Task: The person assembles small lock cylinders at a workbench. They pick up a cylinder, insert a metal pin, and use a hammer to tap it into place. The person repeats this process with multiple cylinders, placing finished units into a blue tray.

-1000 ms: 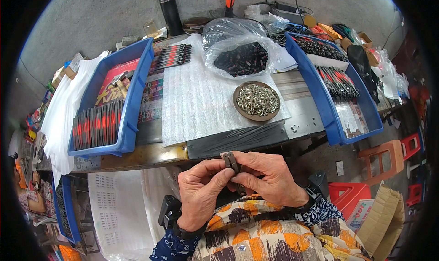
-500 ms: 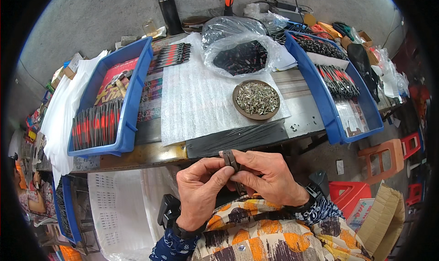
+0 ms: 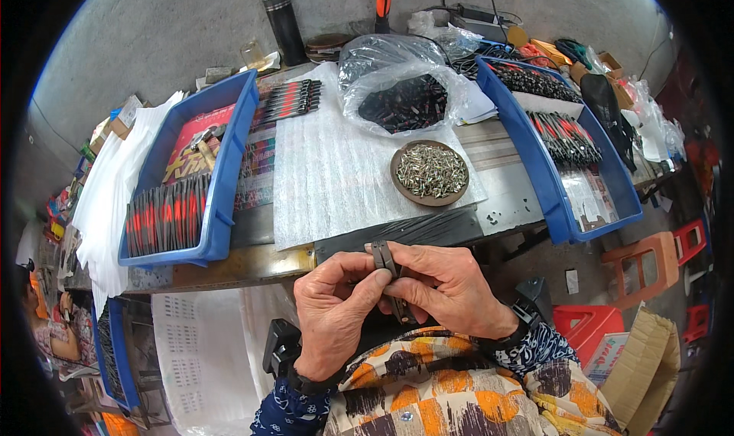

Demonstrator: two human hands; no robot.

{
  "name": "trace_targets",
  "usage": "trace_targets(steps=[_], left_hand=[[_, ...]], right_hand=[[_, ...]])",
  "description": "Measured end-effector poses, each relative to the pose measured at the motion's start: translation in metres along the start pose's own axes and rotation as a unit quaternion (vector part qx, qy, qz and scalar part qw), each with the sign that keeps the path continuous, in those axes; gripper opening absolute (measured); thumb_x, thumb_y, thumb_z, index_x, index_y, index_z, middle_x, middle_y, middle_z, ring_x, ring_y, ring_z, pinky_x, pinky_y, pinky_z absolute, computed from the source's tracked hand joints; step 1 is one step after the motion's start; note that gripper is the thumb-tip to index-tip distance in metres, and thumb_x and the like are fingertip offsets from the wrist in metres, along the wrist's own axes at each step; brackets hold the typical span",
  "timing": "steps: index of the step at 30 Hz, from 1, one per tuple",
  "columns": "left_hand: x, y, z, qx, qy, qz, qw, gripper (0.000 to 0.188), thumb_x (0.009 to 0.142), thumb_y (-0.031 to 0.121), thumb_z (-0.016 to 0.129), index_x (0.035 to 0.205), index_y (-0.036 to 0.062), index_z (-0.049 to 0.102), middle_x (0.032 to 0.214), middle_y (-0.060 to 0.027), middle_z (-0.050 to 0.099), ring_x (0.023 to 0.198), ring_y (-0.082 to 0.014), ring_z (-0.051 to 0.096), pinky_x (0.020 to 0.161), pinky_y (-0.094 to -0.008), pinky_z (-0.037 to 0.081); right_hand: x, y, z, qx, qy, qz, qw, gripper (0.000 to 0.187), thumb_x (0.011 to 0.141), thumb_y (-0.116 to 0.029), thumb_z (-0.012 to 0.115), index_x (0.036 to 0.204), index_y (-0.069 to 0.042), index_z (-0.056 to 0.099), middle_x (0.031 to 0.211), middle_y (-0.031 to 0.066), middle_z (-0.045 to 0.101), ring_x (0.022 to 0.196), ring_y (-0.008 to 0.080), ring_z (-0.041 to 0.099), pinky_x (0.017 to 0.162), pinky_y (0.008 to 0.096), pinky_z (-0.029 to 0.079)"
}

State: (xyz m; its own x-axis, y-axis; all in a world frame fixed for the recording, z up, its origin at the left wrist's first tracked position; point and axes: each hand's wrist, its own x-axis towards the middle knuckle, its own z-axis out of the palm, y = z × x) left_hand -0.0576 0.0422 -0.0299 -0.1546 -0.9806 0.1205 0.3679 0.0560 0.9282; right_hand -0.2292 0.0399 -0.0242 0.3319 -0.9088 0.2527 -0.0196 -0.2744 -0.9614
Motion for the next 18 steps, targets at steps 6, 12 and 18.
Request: trace_targets(steps=[6, 12, 18], left_hand=[[0.006, 0.005, 0.002, 0.015, 0.001, 0.009, 1.0, 0.013, 0.089, 0.0, 0.068, 0.101, -0.005, 0.067, 0.087, -0.0083, 0.07, 0.072, -0.0093, 0.065, 0.06, -0.0218, 0.055], [0.02, 0.025, 0.004, 0.027, 0.024, 0.04, 0.999, 0.012, 0.088, 0.001, 0.069, 0.098, -0.0054, 0.067, 0.083, -0.0068, 0.069, 0.069, -0.0084, 0.063, 0.057, -0.0213, 0.053], [0.036, 0.045, 0.001, 0.04, 0.025, 0.078, 0.996, 0.014, 0.089, 0.003, 0.069, 0.098, -0.0069, 0.066, 0.084, -0.0079, 0.069, 0.067, -0.0096, 0.062, 0.056, -0.0218, 0.052]], right_hand=[[0.007, -0.006, 0.0, 0.028, -0.002, 0.006, 1.0, 0.039, 0.092, -0.005, 0.065, 0.13, -0.001, 0.058, 0.082, 0.0032, 0.065, 0.056, 0.0033, 0.053, 0.046, 0.0178, 0.042], [0.028, -0.025, -0.003, -0.011, 0.0, -0.028, 1.0, 0.042, 0.091, -0.006, 0.067, 0.132, -0.002, 0.058, 0.077, 0.0018, 0.064, 0.053, 0.0026, 0.05, 0.046, 0.0175, 0.041], [0.054, -0.039, -0.003, 0.001, -0.019, -0.046, 0.999, 0.043, 0.091, -0.007, 0.067, 0.133, -0.003, 0.058, 0.074, 0.0013, 0.063, 0.052, 0.0028, 0.049, 0.045, 0.0176, 0.04]])
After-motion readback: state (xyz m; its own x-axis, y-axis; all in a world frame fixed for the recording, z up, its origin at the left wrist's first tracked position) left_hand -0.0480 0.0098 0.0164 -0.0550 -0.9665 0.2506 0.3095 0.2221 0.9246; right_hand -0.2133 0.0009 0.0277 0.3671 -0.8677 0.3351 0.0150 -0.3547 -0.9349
